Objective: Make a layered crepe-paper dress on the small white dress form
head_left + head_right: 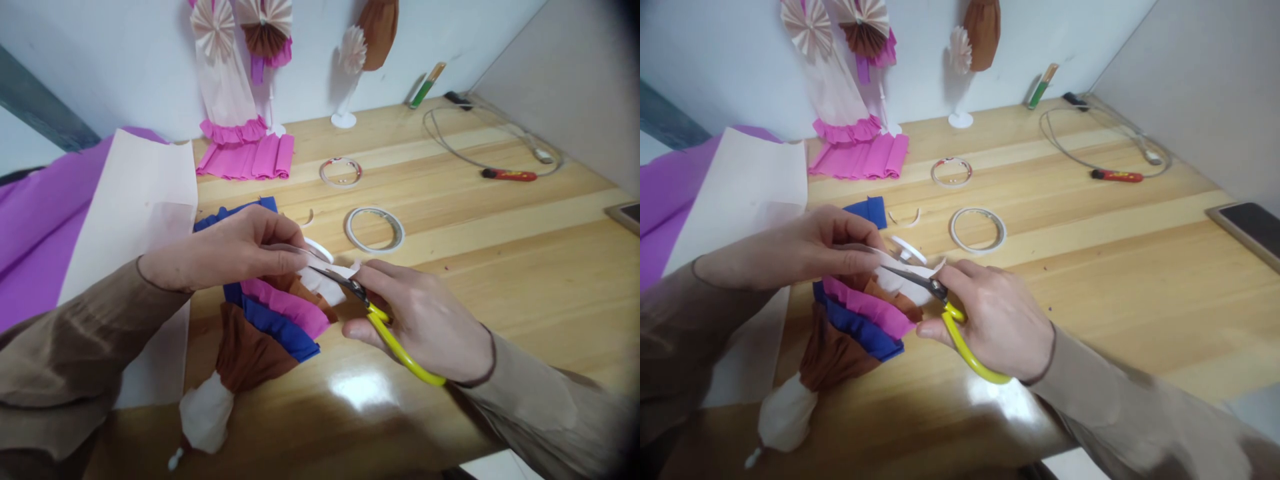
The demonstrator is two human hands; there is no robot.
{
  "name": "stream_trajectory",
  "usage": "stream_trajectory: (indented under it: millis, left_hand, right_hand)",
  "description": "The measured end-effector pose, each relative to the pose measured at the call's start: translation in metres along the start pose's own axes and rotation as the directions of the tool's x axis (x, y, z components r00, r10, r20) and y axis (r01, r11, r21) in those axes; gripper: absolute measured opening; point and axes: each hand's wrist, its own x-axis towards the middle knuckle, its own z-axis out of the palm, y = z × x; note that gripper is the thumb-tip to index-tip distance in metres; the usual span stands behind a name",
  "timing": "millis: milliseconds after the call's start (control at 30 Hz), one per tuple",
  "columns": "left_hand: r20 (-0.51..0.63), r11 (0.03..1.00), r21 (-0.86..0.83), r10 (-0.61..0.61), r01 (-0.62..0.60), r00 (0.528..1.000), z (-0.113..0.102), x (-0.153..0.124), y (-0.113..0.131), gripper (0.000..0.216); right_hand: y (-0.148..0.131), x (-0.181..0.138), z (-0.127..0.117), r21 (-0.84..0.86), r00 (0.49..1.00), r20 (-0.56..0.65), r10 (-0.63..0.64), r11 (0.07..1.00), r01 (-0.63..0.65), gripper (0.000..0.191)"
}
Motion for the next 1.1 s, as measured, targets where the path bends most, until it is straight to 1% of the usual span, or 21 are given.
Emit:
stream_trajectory:
  millis: [133, 233, 300, 400, 500, 567, 667, 733, 833, 967, 1100]
  left_hand:
    - [0.002, 0.999, -0.040, -0.005, 0.005, 1.000, 0.000, 0.000, -0.001, 0.018]
    - [-0.004, 1.000, -0.031, -0.006, 0.006, 1.000, 0.000, 0.000, -0.002, 0.018]
    - [-0.009, 0.999, -0.032, -0.016, 0.015, 1.000, 0.001, -0.001, -0.001, 0.017]
    - [-0.018, 0.995, -0.096, -0.041, 0.039, 0.999, 0.002, -0.004, 0.002, 0.017]
    - [-0.033, 0.988, -0.151, -0.039, 0.033, 0.999, 0.001, -0.006, 0.003, 0.020]
    - [-0.042, 0.994, -0.108, -0.030, 0.025, 0.999, -0.002, -0.008, 0.002, 0.027]
    - [-0.046, 0.999, 0.034, -0.023, 0.025, 0.999, -0.008, -0.011, -0.001, 0.040]
    - [-0.064, 0.993, 0.116, -0.030, 0.037, 0.998, -0.011, -0.013, -0.003, 0.042]
    - [-0.081, 0.987, 0.156, -0.034, 0.046, 0.996, -0.012, -0.014, -0.005, 0.033]
    - [-0.081, 0.990, 0.130, -0.037, 0.048, 0.996, -0.011, -0.012, -0.008, 0.025]
    - [-0.081, 0.993, 0.114, -0.030, 0.039, 0.996, -0.009, -0.011, -0.007, 0.021]
  right_hand:
    - [0.000, 0.003, -0.001, -0.012, 1.000, 0.008, -0.016, 1.000, 0.016, 0.056]
    - [-0.001, 0.004, -0.002, -0.012, 1.000, 0.022, -0.017, 1.000, 0.017, 0.055]
    - [-0.002, 0.005, -0.003, -0.010, 1.000, 0.007, -0.025, 1.000, 0.025, 0.056]
    - [-0.001, 0.005, -0.002, 0.011, 0.999, 0.004, -0.032, 0.999, 0.032, 0.057]
    - [-0.001, 0.005, -0.002, 0.028, 0.999, 0.008, -0.035, 0.999, 0.035, 0.058]
    - [-0.001, 0.005, -0.003, 0.021, 0.999, 0.001, -0.039, 0.999, 0.039, 0.057]
    - [-0.001, 0.005, -0.004, 0.018, 0.999, -0.006, -0.043, 0.999, 0.043, 0.057]
    - [-0.002, 0.005, -0.004, 0.022, 0.999, -0.012, -0.046, 0.999, 0.047, 0.056]
    - [-0.002, 0.005, -0.004, 0.022, 0.998, -0.032, -0.060, 0.998, 0.060, 0.054]
    - [0.000, 0.004, -0.003, 0.024, 0.996, -0.056, -0.069, 0.997, 0.070, 0.054]
    - [0.000, 0.002, -0.003, 0.060, 0.998, -0.038, -0.053, 0.997, 0.056, 0.052]
